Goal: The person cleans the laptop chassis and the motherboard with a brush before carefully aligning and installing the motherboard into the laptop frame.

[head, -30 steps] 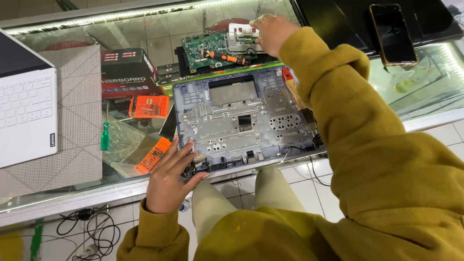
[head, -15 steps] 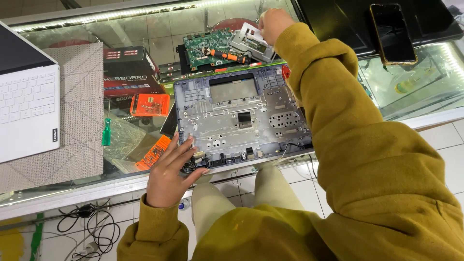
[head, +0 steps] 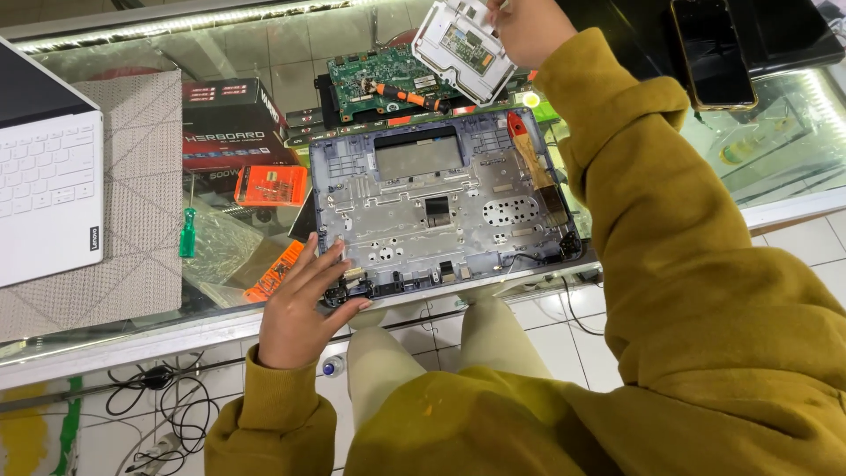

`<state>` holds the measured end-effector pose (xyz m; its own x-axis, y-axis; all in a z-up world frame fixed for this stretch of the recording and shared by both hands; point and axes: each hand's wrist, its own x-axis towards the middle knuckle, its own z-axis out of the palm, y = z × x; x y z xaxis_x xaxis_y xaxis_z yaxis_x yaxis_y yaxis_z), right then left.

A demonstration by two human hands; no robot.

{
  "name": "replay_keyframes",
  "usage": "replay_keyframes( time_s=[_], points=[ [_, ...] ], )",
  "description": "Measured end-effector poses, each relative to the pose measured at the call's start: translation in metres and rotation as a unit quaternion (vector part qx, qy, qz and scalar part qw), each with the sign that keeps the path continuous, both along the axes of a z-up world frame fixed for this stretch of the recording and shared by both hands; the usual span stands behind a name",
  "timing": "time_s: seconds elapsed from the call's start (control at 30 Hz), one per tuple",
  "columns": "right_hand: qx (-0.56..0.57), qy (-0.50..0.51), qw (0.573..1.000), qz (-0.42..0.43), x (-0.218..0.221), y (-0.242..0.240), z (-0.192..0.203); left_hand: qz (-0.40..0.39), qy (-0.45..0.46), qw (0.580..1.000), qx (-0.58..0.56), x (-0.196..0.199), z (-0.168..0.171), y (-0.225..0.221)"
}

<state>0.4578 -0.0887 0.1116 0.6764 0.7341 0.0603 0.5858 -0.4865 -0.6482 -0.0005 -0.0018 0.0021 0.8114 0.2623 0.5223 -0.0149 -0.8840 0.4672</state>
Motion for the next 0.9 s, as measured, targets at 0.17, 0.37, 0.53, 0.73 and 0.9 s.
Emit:
replay_keyframes(
  time_s=[0.17, 0.37, 0.53, 0.73, 0.9],
  points=[
    [0.051, 0.005, 0.997, 0.055, -0.034, -0.028, 0.028, -0.005, 0.030, 0.998, -0.045, -0.003, 0.003, 0.002],
    [0.106, 0.128, 0.985, 0.046, -0.085, -0.054, 0.043, 0.038, -0.010, 0.989, -0.140, -0.001, 0.037, -0.010],
    [0.221, 0.357, 0.903, 0.089, -0.127, -0.073, 0.017, 0.106, -0.107, 0.977, -0.147, 0.024, 0.069, -0.046],
    [0.331, 0.477, 0.804, 0.128, -0.198, -0.107, -0.002, -0.074, -0.070, 0.862, -0.497, 0.071, 0.067, -0.056],
    [0.180, 0.021, 0.976, 0.119, -0.169, -0.130, 0.006, 0.022, -0.152, 0.803, -0.576, 0.065, 0.080, -0.020]
  ],
)
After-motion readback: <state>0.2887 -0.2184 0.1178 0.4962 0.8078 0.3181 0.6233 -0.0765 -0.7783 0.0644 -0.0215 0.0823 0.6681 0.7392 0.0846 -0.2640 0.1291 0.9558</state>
